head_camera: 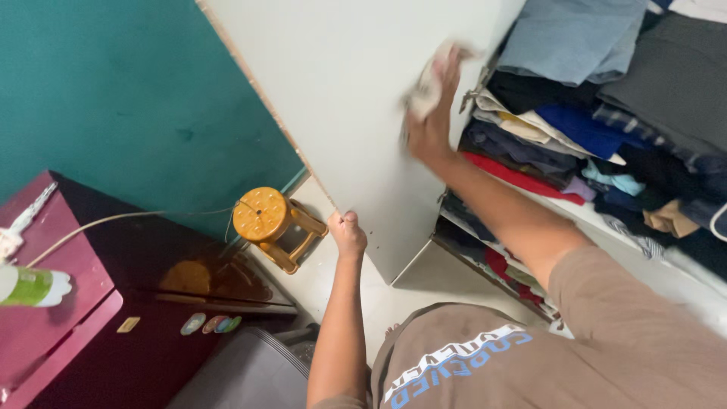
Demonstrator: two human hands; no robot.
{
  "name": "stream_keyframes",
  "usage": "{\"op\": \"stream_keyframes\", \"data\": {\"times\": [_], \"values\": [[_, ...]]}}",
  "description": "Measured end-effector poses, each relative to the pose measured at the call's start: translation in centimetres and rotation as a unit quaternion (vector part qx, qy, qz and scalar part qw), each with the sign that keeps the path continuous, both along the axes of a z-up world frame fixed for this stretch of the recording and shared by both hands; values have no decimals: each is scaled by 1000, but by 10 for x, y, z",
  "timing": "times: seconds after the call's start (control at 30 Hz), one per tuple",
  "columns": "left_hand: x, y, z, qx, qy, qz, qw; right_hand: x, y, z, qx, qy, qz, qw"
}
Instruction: The person folds various garments on a table and places them into a wardrobe. They then wipe the wardrobe doors with a cloth and a spray cleaner.
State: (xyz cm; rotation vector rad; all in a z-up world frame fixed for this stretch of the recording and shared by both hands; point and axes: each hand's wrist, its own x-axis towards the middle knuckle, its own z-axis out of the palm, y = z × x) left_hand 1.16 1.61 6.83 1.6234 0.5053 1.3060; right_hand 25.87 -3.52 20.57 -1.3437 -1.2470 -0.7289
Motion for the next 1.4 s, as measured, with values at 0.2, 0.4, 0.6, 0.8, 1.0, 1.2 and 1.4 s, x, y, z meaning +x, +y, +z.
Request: {"op": "stream_keyframes", "data": {"times": [0.2, 0.4, 0.6, 0.8, 1.0, 1.2, 1.4], "values": [[-2, -4, 8, 21, 0, 9, 1000, 24, 2, 10, -10, 18, 10, 1000], [-6, 1, -3, 17, 46, 26, 998, -32, -26, -129, -125, 13, -1, 992], [-7, 5, -18, 14, 38, 43, 998, -3, -8, -148, -13, 415, 72, 907], [-8, 3, -16, 9, 52, 80, 995, -32, -26, -108, -68, 248, 61, 964], [8, -65, 43, 202, -91, 243, 944, -59, -37, -184, -165, 294, 43, 940], [2, -84, 110, 355, 129, -44, 925, 19, -7, -255, -123, 469, -11, 875], [-9, -56, 153, 18, 38, -232, 972, 53, -3, -202, -52, 531, 24, 846]]}}
